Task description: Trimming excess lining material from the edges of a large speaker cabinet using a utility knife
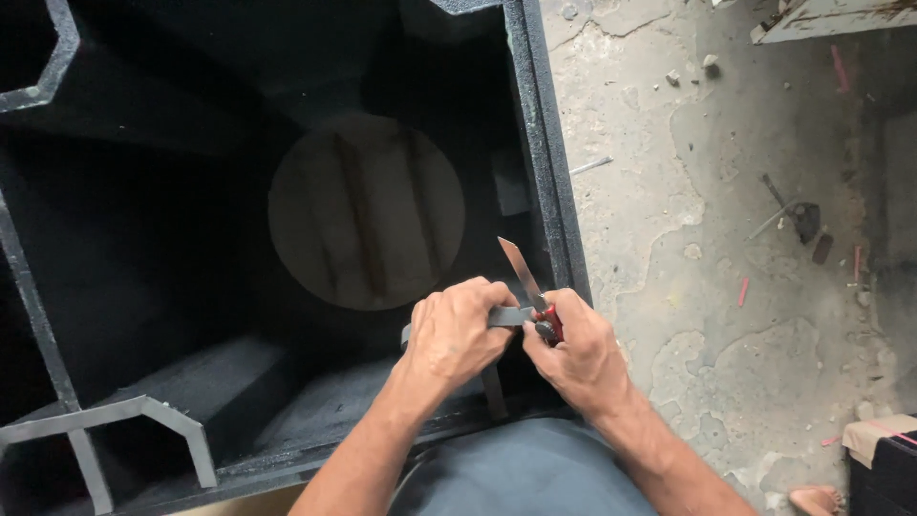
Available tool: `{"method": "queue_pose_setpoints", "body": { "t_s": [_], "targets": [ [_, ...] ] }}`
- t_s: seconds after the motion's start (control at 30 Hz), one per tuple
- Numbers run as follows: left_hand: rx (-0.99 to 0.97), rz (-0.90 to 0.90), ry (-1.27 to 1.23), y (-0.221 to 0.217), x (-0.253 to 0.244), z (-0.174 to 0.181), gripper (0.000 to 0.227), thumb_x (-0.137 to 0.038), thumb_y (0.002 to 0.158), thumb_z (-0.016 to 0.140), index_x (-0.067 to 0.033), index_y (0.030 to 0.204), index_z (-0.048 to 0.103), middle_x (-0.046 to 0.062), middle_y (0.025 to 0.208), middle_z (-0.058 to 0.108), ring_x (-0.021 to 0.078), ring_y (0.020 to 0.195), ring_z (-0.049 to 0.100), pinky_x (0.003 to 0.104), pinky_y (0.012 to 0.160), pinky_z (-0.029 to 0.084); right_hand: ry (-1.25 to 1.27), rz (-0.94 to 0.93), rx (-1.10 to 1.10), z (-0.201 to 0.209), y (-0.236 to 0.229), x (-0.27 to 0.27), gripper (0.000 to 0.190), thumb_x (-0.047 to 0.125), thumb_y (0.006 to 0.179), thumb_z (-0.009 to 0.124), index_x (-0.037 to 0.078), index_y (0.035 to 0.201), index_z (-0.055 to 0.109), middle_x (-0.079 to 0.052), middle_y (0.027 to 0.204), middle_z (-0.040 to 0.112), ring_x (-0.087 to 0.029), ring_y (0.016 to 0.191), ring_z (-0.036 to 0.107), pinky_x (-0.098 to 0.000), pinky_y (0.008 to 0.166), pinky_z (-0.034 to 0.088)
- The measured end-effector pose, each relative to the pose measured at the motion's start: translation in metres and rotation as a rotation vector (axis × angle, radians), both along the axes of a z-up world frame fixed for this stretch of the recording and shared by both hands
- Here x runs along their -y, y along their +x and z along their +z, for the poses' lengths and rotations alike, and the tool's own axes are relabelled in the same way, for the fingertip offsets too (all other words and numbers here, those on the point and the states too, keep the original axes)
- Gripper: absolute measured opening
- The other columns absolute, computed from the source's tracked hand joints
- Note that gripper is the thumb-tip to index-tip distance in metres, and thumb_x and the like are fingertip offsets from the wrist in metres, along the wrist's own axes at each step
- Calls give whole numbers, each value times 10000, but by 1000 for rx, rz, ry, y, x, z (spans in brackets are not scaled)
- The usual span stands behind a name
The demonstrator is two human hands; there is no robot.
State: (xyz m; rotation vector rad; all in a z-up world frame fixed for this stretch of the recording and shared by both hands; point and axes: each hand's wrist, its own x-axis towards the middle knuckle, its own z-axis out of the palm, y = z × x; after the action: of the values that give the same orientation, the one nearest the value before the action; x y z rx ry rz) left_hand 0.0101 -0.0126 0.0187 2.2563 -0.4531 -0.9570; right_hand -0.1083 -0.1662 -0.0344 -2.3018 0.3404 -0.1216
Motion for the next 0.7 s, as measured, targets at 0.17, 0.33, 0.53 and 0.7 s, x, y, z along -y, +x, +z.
{"method": "queue_pose_setpoints", "body": {
  "t_s": [0.17,0.33,0.53,0.7],
  "targets": [
    [165,-123,83,-1,12,-4,70,-187,717,649,-215,769,687,-34,691,612,252,621,670,375,587,536,114,-79,10,-2,2,5,177,85,757,789,111,828,629,-53,608,644,-223,507,644,-313,473,516],
    [524,-180,29,-27,17,-20,70,-62,713,594,-103,742,643,34,632,553,281,501,618,392,473,466,130,-126,-36,2,3,9,168,62,756,754,83,841,611,-104,599,630,-260,512,641,-351,495,521],
    [802,-67,-18,-55,13,-18,79,-64,868,598,-105,803,577,20,792,575,216,529,532,330,464,420,138,-147,-130,16,9,6,210,104,777,737,98,818,531,-61,590,523,-231,524,482,-364,514,448],
    [951,45,-64,-65,16,-15,146,-57,940,578,-101,802,561,-3,1005,641,210,656,491,324,470,389,109,-87,-170,25,12,8,243,119,806,702,114,839,462,17,575,454,-163,523,386,-339,519,413]
  ]
}}
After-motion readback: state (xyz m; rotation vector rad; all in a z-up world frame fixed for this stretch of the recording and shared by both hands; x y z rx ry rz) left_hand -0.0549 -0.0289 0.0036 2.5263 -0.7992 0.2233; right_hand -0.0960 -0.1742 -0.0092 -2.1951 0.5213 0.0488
